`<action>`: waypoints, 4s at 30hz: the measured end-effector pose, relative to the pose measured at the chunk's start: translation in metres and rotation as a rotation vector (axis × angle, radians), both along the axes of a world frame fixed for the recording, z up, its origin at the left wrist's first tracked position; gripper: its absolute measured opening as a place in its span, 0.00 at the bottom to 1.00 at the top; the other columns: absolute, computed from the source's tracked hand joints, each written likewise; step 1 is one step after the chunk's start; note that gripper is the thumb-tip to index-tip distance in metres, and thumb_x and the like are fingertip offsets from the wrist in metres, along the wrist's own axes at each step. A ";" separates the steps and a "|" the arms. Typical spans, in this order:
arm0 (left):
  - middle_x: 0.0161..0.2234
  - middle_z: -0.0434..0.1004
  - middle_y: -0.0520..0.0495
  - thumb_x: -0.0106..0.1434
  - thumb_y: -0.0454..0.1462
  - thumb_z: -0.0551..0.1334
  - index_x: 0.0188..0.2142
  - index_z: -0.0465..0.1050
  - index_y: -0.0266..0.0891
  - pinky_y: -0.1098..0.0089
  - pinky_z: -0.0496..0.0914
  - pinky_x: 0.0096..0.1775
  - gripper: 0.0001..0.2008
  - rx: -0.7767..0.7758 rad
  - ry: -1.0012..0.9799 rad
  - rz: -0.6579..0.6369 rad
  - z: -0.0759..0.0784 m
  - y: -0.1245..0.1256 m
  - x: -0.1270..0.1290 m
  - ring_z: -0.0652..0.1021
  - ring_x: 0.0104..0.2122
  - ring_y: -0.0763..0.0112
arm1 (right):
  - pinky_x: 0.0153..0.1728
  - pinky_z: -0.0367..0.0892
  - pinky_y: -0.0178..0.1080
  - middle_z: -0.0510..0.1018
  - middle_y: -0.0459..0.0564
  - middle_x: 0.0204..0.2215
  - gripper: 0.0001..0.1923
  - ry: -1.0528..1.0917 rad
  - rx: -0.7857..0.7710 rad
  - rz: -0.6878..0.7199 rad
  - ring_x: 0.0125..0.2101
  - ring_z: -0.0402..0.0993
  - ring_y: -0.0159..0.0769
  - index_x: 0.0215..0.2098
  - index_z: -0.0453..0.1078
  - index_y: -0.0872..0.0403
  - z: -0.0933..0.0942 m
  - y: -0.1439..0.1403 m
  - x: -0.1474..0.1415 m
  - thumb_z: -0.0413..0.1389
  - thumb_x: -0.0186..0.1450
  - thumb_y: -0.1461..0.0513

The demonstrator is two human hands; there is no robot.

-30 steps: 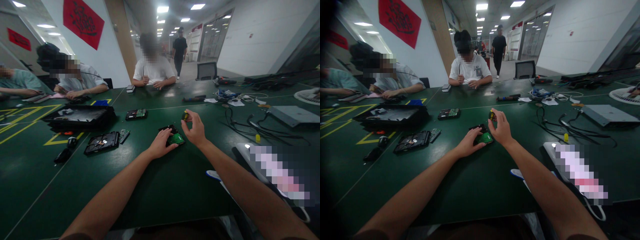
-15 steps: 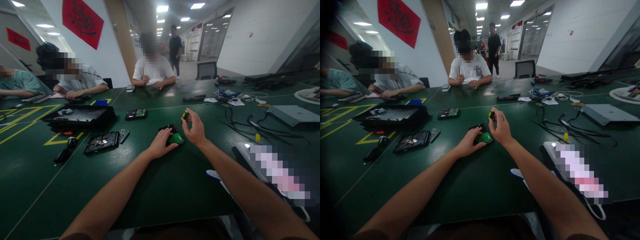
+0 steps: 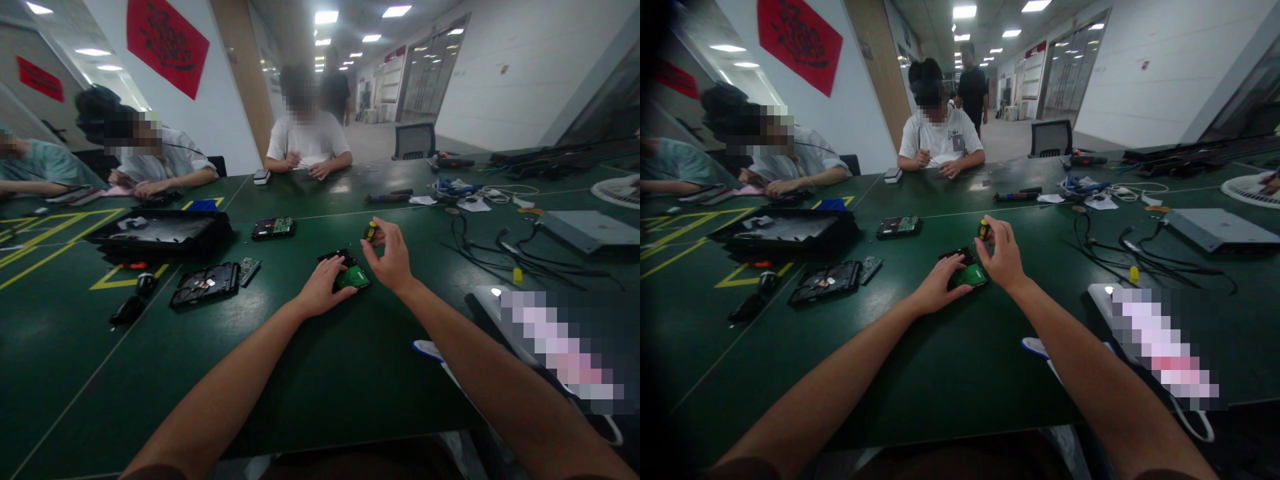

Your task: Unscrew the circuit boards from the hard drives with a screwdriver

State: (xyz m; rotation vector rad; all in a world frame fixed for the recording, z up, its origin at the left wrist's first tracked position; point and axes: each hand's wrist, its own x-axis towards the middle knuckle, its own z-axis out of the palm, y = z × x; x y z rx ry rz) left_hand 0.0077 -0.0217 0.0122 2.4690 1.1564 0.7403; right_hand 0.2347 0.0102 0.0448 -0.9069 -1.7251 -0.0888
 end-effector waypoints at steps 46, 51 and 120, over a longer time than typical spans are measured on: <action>0.70 0.65 0.34 0.68 0.54 0.66 0.61 0.69 0.39 0.43 0.55 0.73 0.30 0.010 -0.010 -0.005 0.000 0.000 0.001 0.62 0.73 0.47 | 0.42 0.82 0.48 0.71 0.57 0.56 0.31 0.004 0.011 0.061 0.40 0.79 0.40 0.71 0.57 0.46 0.000 0.000 -0.001 0.56 0.72 0.62; 0.70 0.65 0.33 0.68 0.54 0.66 0.61 0.69 0.39 0.42 0.56 0.72 0.30 0.022 -0.008 -0.004 -0.003 0.002 0.000 0.62 0.73 0.47 | 0.39 0.82 0.50 0.71 0.58 0.55 0.30 0.007 -0.001 0.022 0.37 0.78 0.41 0.70 0.59 0.46 0.002 -0.001 -0.002 0.58 0.72 0.59; 0.70 0.66 0.35 0.67 0.54 0.67 0.62 0.68 0.40 0.41 0.55 0.72 0.31 0.000 -0.008 0.005 0.002 -0.001 0.001 0.62 0.73 0.48 | 0.47 0.82 0.54 0.72 0.57 0.57 0.33 -0.017 -0.026 0.050 0.43 0.79 0.45 0.73 0.54 0.43 -0.002 0.000 0.000 0.56 0.72 0.60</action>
